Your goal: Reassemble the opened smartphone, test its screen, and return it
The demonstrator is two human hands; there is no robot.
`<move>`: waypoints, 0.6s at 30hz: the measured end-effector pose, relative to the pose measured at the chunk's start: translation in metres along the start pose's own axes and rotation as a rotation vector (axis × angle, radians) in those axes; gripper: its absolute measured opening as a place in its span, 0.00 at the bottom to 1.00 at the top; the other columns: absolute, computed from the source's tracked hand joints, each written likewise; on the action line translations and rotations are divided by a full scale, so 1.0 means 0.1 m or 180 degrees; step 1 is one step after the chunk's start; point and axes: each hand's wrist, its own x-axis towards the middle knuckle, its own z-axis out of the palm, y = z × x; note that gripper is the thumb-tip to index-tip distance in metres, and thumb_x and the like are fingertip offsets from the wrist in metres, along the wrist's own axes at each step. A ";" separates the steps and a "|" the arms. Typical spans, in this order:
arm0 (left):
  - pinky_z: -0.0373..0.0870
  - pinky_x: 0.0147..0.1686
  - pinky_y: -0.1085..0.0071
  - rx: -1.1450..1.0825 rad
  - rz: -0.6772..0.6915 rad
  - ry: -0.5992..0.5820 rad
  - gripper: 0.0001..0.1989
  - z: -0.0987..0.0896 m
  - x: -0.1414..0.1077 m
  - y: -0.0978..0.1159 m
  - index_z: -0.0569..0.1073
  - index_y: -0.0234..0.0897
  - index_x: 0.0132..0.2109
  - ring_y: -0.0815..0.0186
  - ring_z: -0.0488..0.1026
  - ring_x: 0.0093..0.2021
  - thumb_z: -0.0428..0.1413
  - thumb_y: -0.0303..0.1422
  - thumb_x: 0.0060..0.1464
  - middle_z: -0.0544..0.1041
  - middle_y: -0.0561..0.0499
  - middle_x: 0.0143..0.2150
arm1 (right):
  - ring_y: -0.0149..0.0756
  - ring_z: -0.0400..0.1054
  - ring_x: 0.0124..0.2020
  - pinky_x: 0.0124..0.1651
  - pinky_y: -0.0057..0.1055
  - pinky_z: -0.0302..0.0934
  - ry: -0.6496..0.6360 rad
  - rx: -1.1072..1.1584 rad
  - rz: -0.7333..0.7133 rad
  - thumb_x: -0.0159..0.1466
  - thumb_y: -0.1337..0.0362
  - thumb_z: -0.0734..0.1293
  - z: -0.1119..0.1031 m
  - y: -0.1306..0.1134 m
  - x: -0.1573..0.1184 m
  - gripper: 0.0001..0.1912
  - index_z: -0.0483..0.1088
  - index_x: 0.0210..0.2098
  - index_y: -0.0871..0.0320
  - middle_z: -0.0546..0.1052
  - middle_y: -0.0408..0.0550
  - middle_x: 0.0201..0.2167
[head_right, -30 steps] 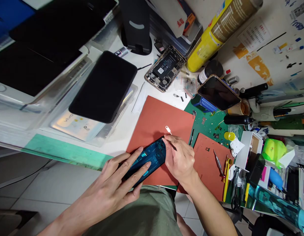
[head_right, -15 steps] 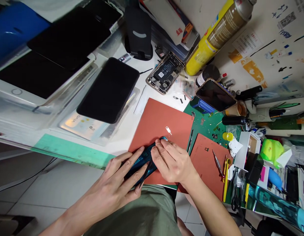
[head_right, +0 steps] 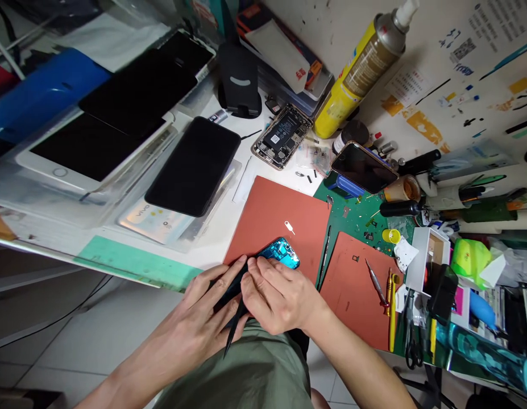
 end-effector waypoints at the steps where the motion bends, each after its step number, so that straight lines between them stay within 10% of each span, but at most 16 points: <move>1: 0.78 0.54 0.44 -0.0020 -0.0020 0.0001 0.08 -0.01 -0.02 0.01 0.80 0.28 0.48 0.35 0.70 0.67 0.59 0.29 0.66 0.69 0.24 0.72 | 0.50 0.84 0.52 0.50 0.41 0.81 0.0079 0.0128 0.0018 0.72 0.74 0.66 -0.02 -0.04 0.00 0.09 0.80 0.46 0.66 0.87 0.65 0.46; 7: 0.77 0.59 0.44 0.0025 -0.0258 0.0064 0.26 0.00 -0.10 0.09 0.72 0.32 0.69 0.40 0.70 0.67 0.63 0.30 0.66 0.69 0.28 0.73 | 0.37 0.80 0.35 0.38 0.33 0.76 0.0669 0.0351 0.1963 0.73 0.76 0.67 -0.47 -0.30 -0.26 0.14 0.77 0.53 0.58 0.86 0.51 0.37; 11: 0.77 0.59 0.43 0.0113 -0.0263 0.0270 0.33 0.04 -0.08 0.11 0.67 0.32 0.73 0.41 0.72 0.64 0.65 0.29 0.64 0.72 0.27 0.69 | 0.29 0.65 0.19 0.22 0.28 0.58 0.0532 -0.0457 0.3439 0.76 0.62 0.69 -0.72 -0.38 -0.71 0.09 0.80 0.41 0.58 0.79 0.43 0.26; 18: 0.78 0.60 0.48 -0.0194 -0.0517 0.0555 0.35 0.05 0.02 0.18 0.66 0.33 0.73 0.48 0.74 0.60 0.65 0.24 0.62 0.78 0.34 0.63 | 0.38 0.71 0.21 0.23 0.31 0.55 0.0405 -0.1248 0.3905 0.77 0.44 0.64 -0.61 -0.46 -1.18 0.28 0.79 0.34 0.60 0.80 0.52 0.26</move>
